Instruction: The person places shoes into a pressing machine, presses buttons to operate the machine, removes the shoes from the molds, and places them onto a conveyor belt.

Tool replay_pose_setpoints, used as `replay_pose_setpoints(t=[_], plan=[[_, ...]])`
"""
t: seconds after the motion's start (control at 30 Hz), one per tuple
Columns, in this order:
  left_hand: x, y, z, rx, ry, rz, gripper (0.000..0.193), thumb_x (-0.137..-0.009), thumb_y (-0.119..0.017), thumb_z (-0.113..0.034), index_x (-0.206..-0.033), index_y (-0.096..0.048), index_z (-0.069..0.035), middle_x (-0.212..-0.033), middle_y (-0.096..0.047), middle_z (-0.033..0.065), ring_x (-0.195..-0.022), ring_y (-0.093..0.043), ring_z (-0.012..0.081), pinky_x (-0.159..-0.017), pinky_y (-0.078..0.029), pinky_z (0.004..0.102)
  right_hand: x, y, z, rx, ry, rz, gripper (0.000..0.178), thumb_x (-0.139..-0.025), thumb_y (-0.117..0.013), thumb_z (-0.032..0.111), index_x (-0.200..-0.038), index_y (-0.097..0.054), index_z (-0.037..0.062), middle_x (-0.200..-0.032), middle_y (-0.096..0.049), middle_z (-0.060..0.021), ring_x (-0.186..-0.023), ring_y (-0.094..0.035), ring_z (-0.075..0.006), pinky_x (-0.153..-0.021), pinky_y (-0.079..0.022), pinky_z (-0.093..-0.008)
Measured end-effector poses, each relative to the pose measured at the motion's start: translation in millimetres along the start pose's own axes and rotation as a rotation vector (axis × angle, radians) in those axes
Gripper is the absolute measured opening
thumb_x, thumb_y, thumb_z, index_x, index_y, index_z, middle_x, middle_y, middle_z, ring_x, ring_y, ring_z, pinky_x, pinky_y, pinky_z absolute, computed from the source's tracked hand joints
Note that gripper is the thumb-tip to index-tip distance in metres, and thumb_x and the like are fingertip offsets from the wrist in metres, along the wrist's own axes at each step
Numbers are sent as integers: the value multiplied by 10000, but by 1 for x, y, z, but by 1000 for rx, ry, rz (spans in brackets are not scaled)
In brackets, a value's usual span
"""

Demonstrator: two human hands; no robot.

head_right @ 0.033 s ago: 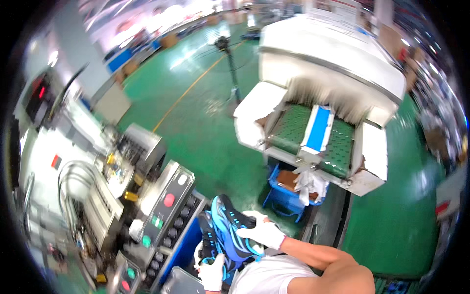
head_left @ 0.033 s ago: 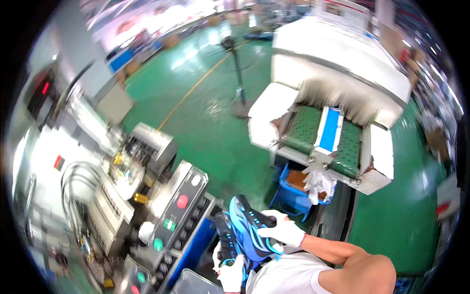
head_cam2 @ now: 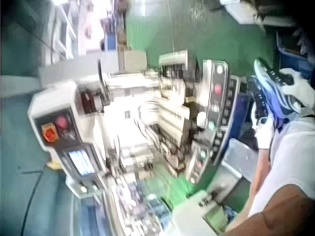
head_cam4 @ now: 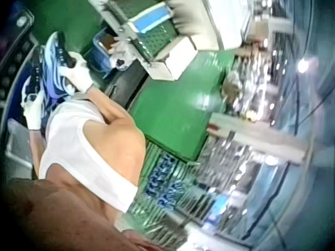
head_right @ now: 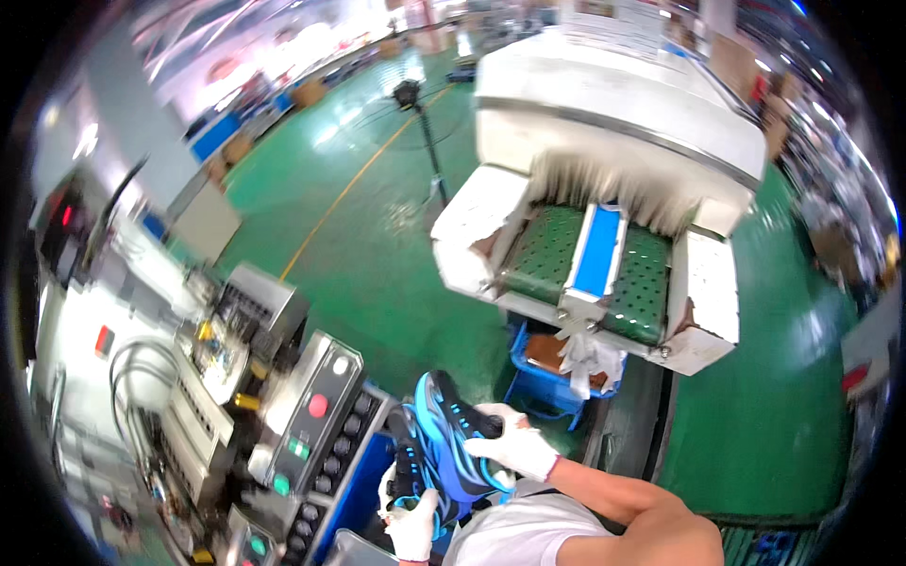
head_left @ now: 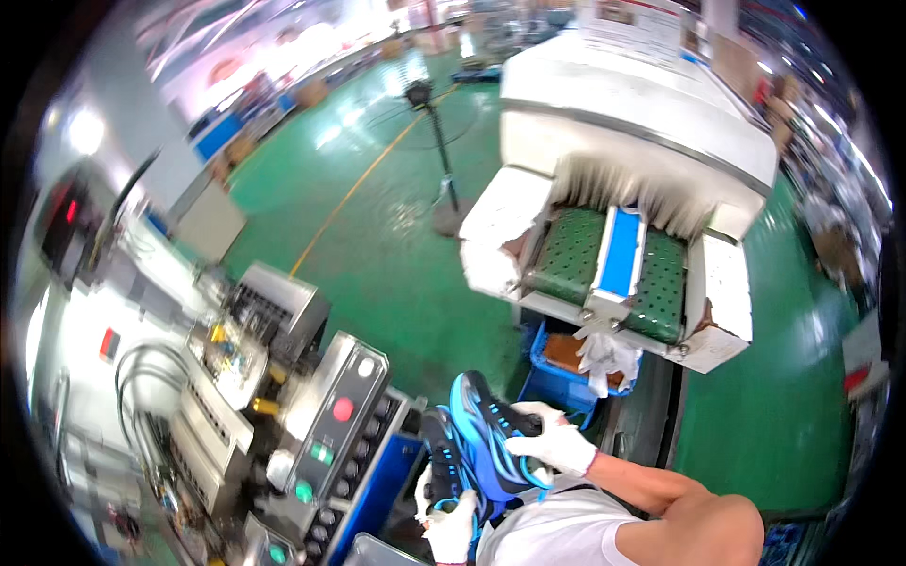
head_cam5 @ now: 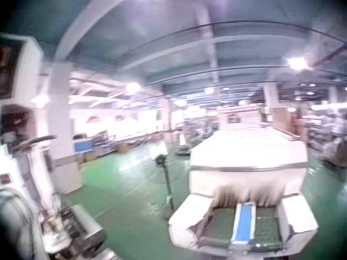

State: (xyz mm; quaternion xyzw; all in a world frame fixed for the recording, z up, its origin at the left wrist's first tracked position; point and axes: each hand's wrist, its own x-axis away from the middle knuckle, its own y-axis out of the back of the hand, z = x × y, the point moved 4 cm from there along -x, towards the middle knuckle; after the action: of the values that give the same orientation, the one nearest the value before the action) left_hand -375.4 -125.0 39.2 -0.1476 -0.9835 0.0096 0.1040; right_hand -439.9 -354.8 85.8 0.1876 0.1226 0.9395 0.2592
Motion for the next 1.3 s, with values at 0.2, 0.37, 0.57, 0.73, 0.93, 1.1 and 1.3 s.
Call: replay_pose_setpoints(t=[0.2, 0.37, 0.57, 0.73, 0.93, 1.1, 1.3], plan=[[-80, -1, -189, -151, -78, 438, 701, -759, -782, -42, -1399, -500, 0, -1299, -627, 140, -1158, -616, 197, -1029, -487, 358, 78, 50, 137, -144, 33, -711, 711, -742, -835, 211, -1345, -559, -46, -1233, -660, -173, -1115, -640, -235, -1010, -494, -365], [-178, -257, -162, -240, -342, 616, 767, -782, -788, -126, -1452, -432, -13, -1324, -628, 183, -1166, -642, 256, -1038, -491, 384, 1, 227, 60, -4, -21, -983, 789, -752, -807, 193, -1420, -469, -55, -1240, -655, -241, -1132, -651, -333, -1013, -503, -398], [-284, -415, -114, -686, -744, 586, 801, -835, -705, -268, -1496, -370, 35, -1450, -505, 285, -1339, -511, 416, -1119, -410, 441, -124, 308, 6, 339, -242, -968, 749, -747, -759, 347, -1362, -549, -25, -1259, -649, -299, -1214, -612, -415, -1070, -462, -444], [-286, -397, -110, -565, -718, 540, 679, -874, -672, -248, -1442, -436, 39, -1460, -479, 288, -1366, -478, 409, -1150, -379, 430, -166, 300, 30, 509, 48, -1014, 659, -825, -754, 278, -1381, -557, -16, -1395, -563, -293, -1304, -541, -417, -1108, -419, -456], [-184, -129, -17, -821, -319, 620, 529, -931, -631, -266, -1395, -534, -31, -1346, -615, 211, -1247, -600, 378, -1065, -471, 441, -141, 76, 65, -289, 413, -342, 486, -1002, -599, 66, -1462, -474, -27, -1433, -569, -173, -1307, -555, -270, -1129, -420, -389], [2, 240, 90, -1126, 444, -180, 431, -908, -574, -358, -1235, -651, -88, -1233, -669, 230, -1151, -649, 407, -986, -506, 502, -129, -157, -53, 121, 139, 662, 545, -908, -715, 72, -1398, -502, -40, -1325, -627, -234, -1228, -636, -311, -1039, -515, -389], [415, 441, 132, -613, 746, -1701, 326, -911, -662, -269, -1144, -649, -41, -1053, -710, 207, -1007, -683, 374, -873, -545, 468, -46, -299, -46, 374, 240, 1100, 561, -890, -728, 92, -1391, -516, -46, -1308, -640, -242, -1204, -653, -309, -1015, -525, -396]])
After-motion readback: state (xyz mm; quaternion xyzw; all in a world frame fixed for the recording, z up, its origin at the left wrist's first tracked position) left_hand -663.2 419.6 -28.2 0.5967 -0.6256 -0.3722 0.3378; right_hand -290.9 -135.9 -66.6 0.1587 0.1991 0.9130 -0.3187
